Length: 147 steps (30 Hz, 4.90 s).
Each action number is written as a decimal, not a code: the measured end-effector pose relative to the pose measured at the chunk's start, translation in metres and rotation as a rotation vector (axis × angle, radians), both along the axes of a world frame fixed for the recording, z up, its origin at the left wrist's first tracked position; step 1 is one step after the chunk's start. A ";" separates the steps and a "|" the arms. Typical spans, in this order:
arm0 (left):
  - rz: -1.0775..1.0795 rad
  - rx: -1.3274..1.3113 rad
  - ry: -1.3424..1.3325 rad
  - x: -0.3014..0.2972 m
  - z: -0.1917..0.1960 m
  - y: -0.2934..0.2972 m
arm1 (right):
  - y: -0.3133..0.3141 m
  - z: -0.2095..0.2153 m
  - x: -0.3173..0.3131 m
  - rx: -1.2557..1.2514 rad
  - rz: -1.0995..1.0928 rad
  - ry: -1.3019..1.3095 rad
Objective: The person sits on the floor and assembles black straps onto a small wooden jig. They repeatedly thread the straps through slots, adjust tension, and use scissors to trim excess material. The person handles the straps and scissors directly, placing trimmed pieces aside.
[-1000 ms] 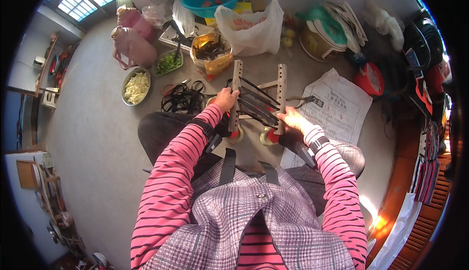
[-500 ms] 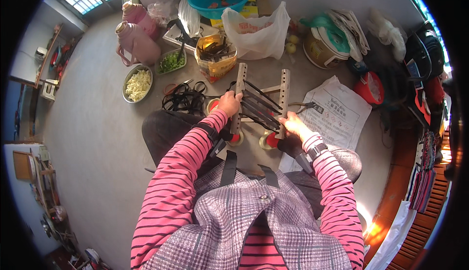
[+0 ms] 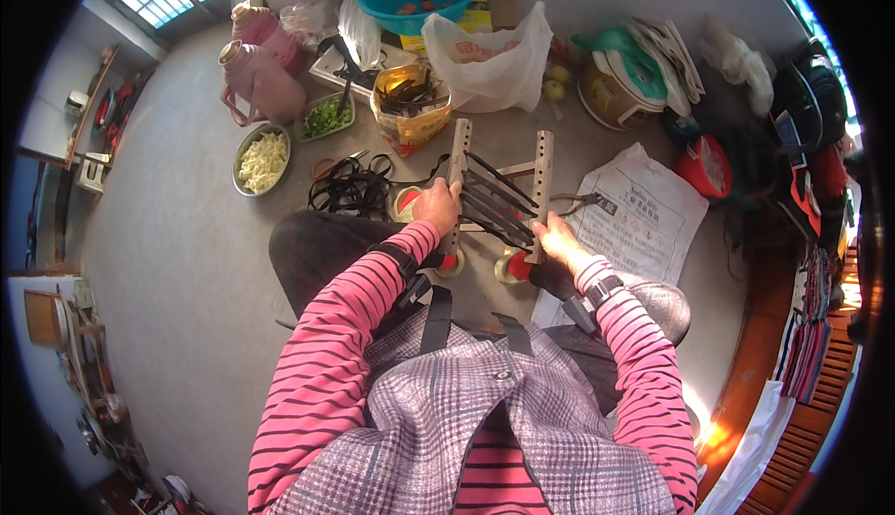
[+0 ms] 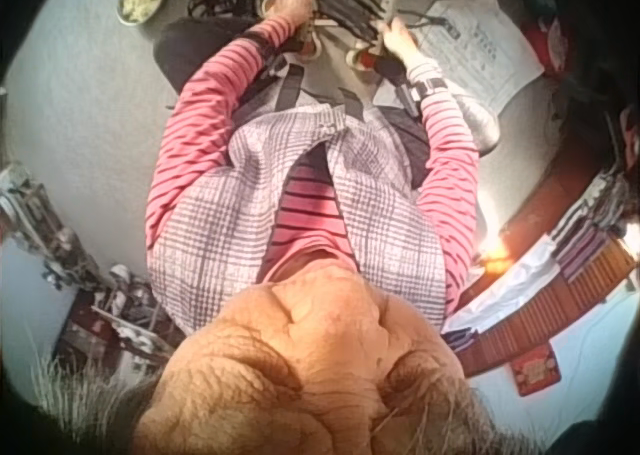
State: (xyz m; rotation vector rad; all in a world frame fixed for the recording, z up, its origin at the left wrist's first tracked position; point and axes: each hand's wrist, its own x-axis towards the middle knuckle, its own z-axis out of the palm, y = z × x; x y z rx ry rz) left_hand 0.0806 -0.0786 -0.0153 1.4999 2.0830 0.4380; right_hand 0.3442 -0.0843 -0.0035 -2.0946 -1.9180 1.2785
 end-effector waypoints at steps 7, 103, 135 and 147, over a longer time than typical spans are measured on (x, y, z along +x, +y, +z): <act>-0.108 0.008 0.039 -0.002 -0.012 -0.013 | -0.007 -0.003 0.003 -0.144 -0.019 0.105; -0.649 -0.126 -0.565 -0.118 -0.015 0.136 | 0.121 0.013 -0.126 0.364 0.265 0.292; -0.542 -0.199 -0.866 -0.107 -0.016 0.126 | 0.118 0.020 -0.127 0.238 0.206 0.353; -0.500 0.042 -0.582 -0.096 -0.036 0.138 | 0.125 0.010 -0.128 0.294 0.182 0.337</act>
